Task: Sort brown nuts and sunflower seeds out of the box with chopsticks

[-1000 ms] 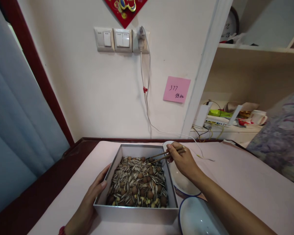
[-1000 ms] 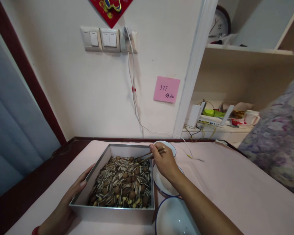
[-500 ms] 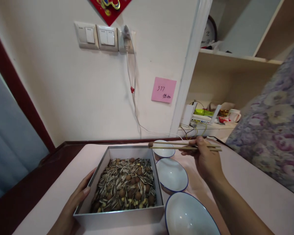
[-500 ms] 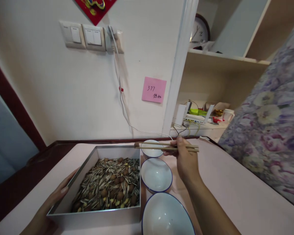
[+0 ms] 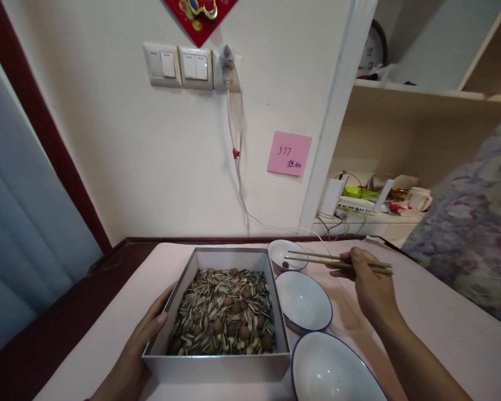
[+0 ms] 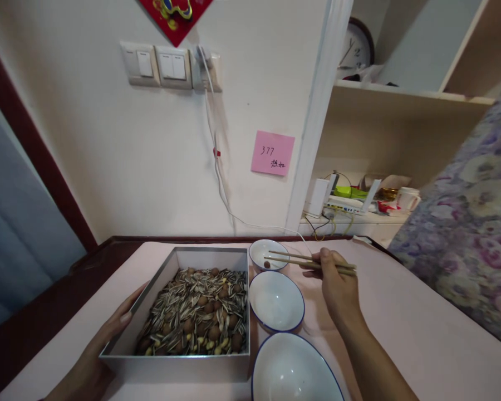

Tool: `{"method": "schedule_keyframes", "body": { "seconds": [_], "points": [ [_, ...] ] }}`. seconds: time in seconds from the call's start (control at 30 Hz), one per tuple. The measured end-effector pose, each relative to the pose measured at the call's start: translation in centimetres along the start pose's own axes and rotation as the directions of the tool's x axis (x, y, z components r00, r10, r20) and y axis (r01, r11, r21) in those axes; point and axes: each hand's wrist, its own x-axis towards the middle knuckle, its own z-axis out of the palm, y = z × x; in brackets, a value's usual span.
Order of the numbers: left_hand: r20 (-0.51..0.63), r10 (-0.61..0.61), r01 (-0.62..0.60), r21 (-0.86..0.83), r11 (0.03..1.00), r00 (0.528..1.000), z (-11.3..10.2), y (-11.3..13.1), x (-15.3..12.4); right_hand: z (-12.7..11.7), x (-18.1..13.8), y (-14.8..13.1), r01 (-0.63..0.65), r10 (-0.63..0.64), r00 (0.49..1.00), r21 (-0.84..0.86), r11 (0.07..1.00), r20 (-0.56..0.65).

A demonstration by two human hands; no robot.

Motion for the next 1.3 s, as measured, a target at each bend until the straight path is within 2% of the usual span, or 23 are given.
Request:
{"method": "schedule_keyframes", "body": {
  "seconds": [0.1,0.23,0.33,0.47,0.77,1.0,1.3],
  "points": [
    [0.004,0.008,-0.008,-0.005,1.000,1.000,0.1,0.1,-0.1,0.7,-1.0,-2.1,0.033,-0.034,0.998,0.010,0.999,0.061],
    [0.017,0.003,-0.002,-0.039,0.999,1.000,0.3,0.2,-0.2,2.9,-3.4,-4.1,0.032,-0.017,0.957,-0.045,0.998,0.290],
    [0.025,0.022,-0.021,-0.032,0.999,0.999,0.3,0.0,-0.1,4.9,-4.8,-4.0,0.029,0.021,0.898,-0.107,0.994,0.440],
    [0.044,0.019,-0.017,-0.052,0.998,0.999,0.1,0.0,-0.1,6.7,-5.2,-2.5,0.022,0.059,0.844,-0.146,0.989,0.532],
    [0.037,0.017,-0.015,-0.062,0.998,0.999,0.4,0.2,-0.2,8.1,-4.6,-0.4,0.031,0.099,0.793,-0.203,0.979,0.602],
    [0.078,0.016,-0.011,-0.060,0.998,0.997,0.0,-0.1,-0.1,8.4,-4.9,-0.6,0.024,0.103,0.811,-0.209,0.978,0.576],
    [0.059,-0.005,0.010,-0.084,0.996,0.998,0.3,0.1,-0.3,8.7,-5.2,-0.4,0.058,0.062,0.835,-0.200,0.978,0.546]
  ]
}}
